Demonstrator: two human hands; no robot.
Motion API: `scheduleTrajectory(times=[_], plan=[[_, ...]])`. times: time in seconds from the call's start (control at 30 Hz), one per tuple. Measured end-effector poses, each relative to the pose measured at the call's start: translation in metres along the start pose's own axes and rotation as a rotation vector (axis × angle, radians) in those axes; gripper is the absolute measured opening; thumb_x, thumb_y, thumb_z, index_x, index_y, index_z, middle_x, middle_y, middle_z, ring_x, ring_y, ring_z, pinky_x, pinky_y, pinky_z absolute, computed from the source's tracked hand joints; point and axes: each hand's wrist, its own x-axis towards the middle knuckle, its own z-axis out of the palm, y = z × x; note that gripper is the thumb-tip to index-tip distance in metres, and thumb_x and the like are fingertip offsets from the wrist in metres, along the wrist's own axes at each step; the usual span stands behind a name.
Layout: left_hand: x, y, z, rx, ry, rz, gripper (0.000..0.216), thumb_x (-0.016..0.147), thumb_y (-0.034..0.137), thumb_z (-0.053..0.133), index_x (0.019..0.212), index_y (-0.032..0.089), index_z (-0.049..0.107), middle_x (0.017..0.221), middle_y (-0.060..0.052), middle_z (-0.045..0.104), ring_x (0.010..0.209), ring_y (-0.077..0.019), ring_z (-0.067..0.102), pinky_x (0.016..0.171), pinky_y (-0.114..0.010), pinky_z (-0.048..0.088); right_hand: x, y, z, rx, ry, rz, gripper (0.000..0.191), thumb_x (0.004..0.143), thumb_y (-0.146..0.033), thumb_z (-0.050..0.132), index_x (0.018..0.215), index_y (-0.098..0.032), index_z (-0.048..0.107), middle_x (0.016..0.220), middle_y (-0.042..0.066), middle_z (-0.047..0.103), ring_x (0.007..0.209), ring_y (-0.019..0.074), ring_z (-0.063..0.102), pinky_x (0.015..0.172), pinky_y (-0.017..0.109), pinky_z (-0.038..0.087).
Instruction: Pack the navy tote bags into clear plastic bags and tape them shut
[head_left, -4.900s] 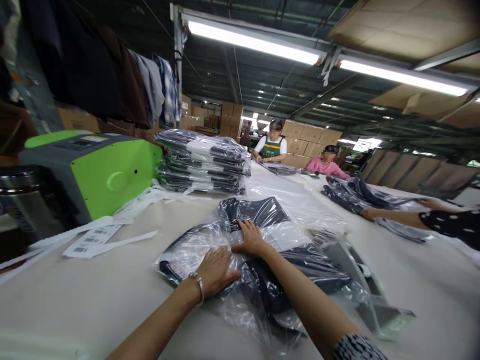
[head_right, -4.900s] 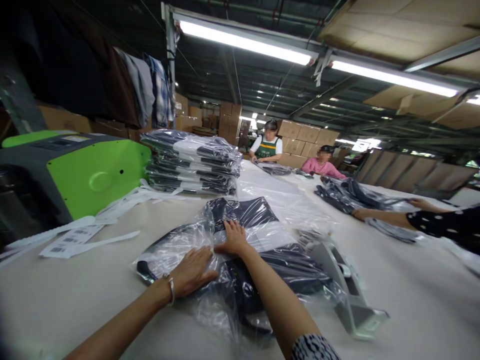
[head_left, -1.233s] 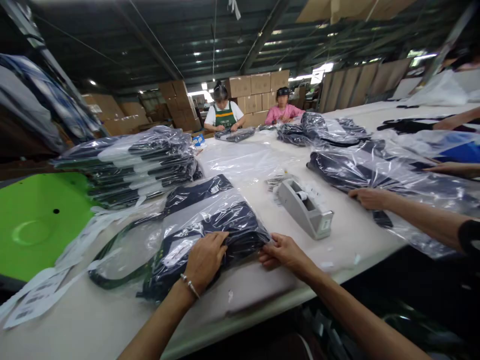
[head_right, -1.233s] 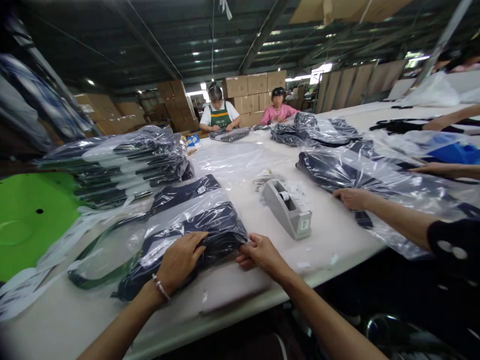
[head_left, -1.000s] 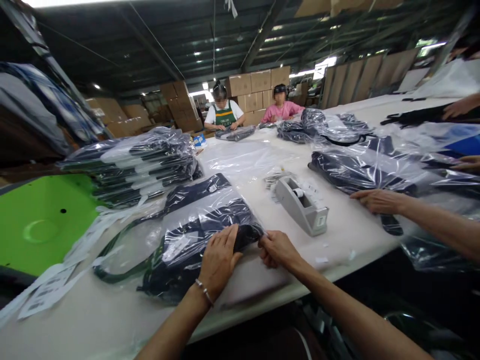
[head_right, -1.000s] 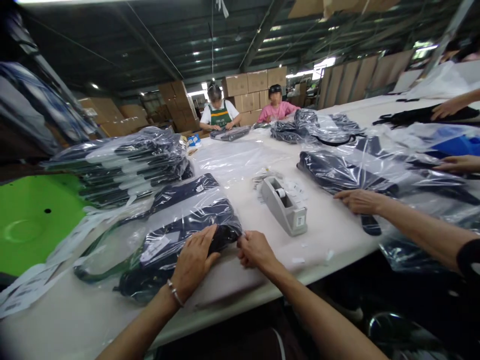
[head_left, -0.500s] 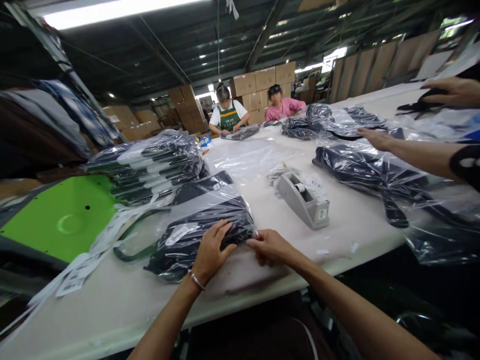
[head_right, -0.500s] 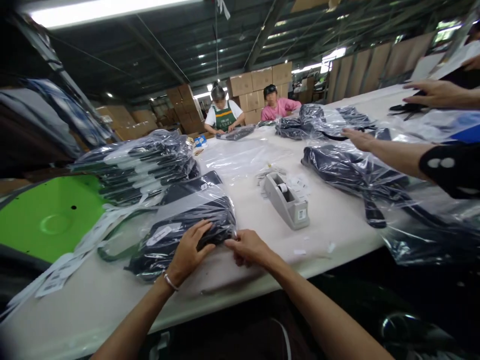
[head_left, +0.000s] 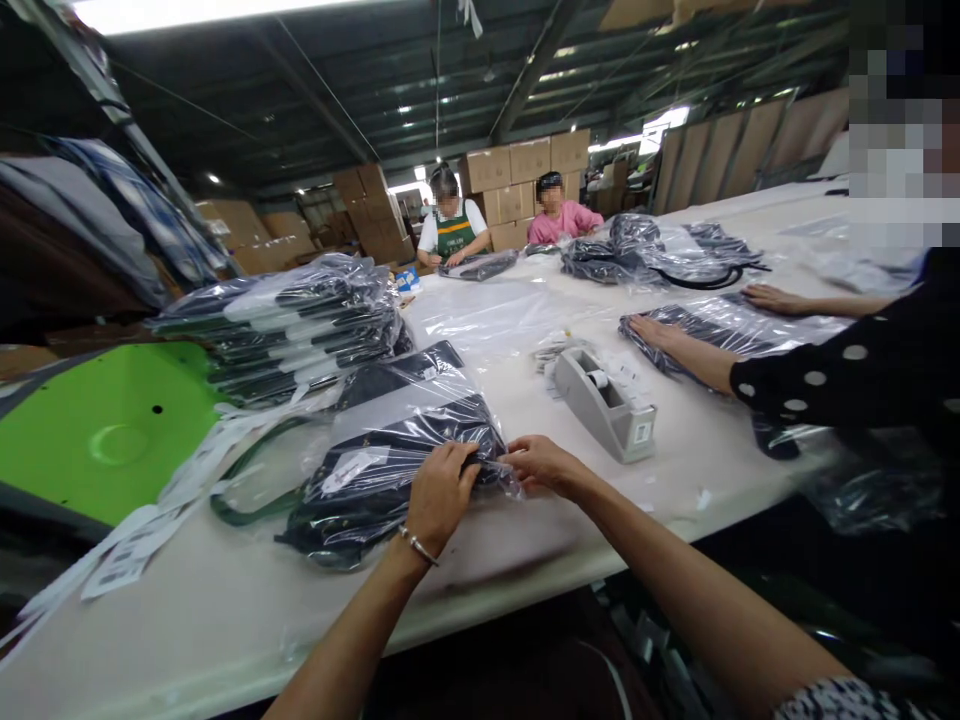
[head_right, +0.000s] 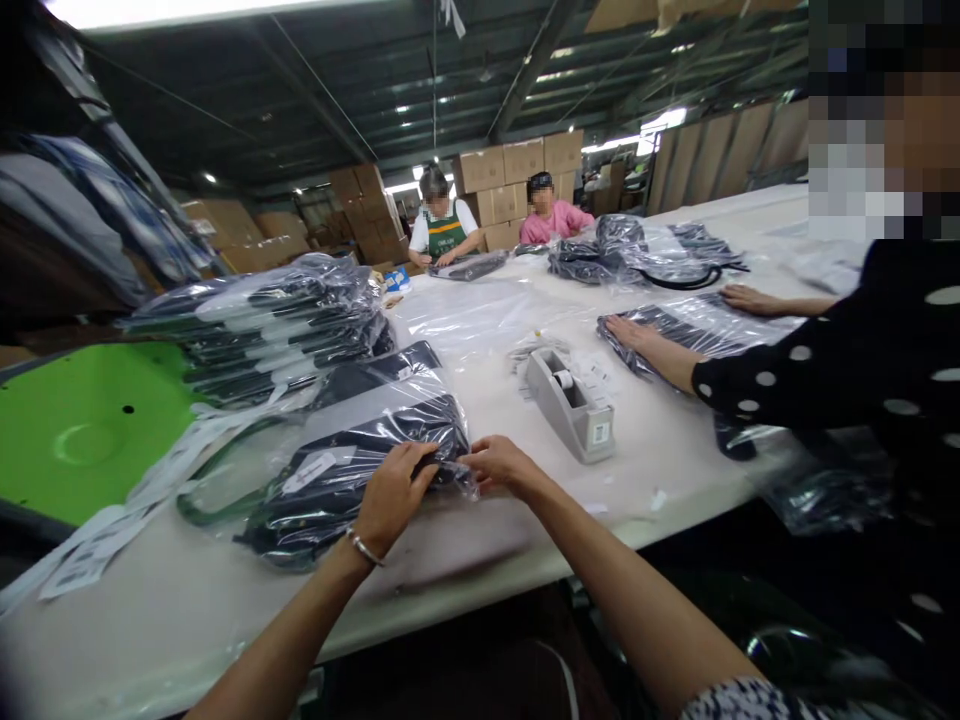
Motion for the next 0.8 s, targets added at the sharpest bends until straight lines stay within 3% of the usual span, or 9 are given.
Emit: scheduleTrajectory(times=[0.13, 0.27, 0.5, 0.6, 0.7, 0.8], plan=[[-0.001, -0.004, 0.001, -0.008, 0.030, 0.000, 0.024, 0.093, 0.010, 0.050, 0.110, 0.020, 0.065, 0.102, -0.005, 0.067, 0.102, -0.0217, 0.061, 0.096, -0.040, 0.050, 0.002, -0.003, -0.001, -0.002, -0.091, 0.022, 0.033, 0.055, -0.028, 0.085, 0.066, -0.015, 0.058, 0.056, -0.001, 0.062, 0.052, 0.0112, 0.058, 0.051, 0.022, 0.048], [-0.001, 0.000, -0.002, 0.017, 0.087, 0.014, 0.019, 0.093, 0.011, 0.052, 0.103, 0.021, 0.065, 0.096, -0.004, 0.067, 0.095, -0.0214, 0.061, 0.091, -0.038, 0.051, -0.002, -0.002, 0.001, 0.052, -0.106, 0.008, 0.031, 0.052, -0.022, 0.082, 0.069, -0.016, 0.057, 0.063, -0.003, 0.062, 0.060, 0.0102, 0.060, 0.063, 0.023, 0.052], [-0.018, 0.010, 0.006, 0.080, 0.140, 0.059, 0.012, 0.094, 0.016, 0.054, 0.098, 0.020, 0.064, 0.086, -0.004, 0.066, 0.083, -0.0213, 0.060, 0.079, -0.036, 0.049, 0.000, 0.014, 0.026, 0.128, 0.050, -0.057, 0.027, 0.052, -0.017, 0.068, 0.068, -0.020, 0.047, 0.048, -0.011, 0.049, 0.044, 0.0048, 0.043, 0.045, 0.017, 0.031], [-0.025, 0.012, 0.010, 0.078, 0.165, 0.074, 0.011, 0.095, 0.018, 0.054, 0.098, 0.020, 0.064, 0.085, -0.004, 0.067, 0.082, -0.0209, 0.061, 0.077, -0.036, 0.049, -0.001, 0.017, 0.031, 0.135, 0.073, -0.058, 0.027, 0.053, -0.017, 0.067, 0.067, -0.021, 0.045, 0.046, -0.011, 0.048, 0.042, 0.0049, 0.042, 0.044, 0.017, 0.031], [-0.026, 0.011, 0.007, 0.033, 0.178, 0.058, 0.010, 0.094, 0.017, 0.056, 0.097, 0.020, 0.064, 0.086, -0.003, 0.068, 0.083, -0.0208, 0.062, 0.078, -0.035, 0.049, -0.008, 0.013, 0.028, 0.117, -0.002, -0.003, 0.026, 0.055, -0.022, 0.072, 0.070, -0.019, 0.050, 0.049, -0.007, 0.054, 0.044, 0.0084, 0.050, 0.047, 0.020, 0.038], [-0.021, 0.011, 0.000, -0.030, 0.189, -0.013, 0.009, 0.092, 0.015, 0.056, 0.095, 0.021, 0.063, 0.090, -0.003, 0.068, 0.086, -0.0201, 0.062, 0.080, -0.035, 0.049, -0.020, 0.008, 0.022, 0.168, -0.204, 0.014, 0.033, 0.062, -0.033, 0.080, 0.081, -0.014, 0.063, 0.068, 0.000, 0.067, 0.059, 0.0119, 0.061, 0.060, 0.024, 0.050]])
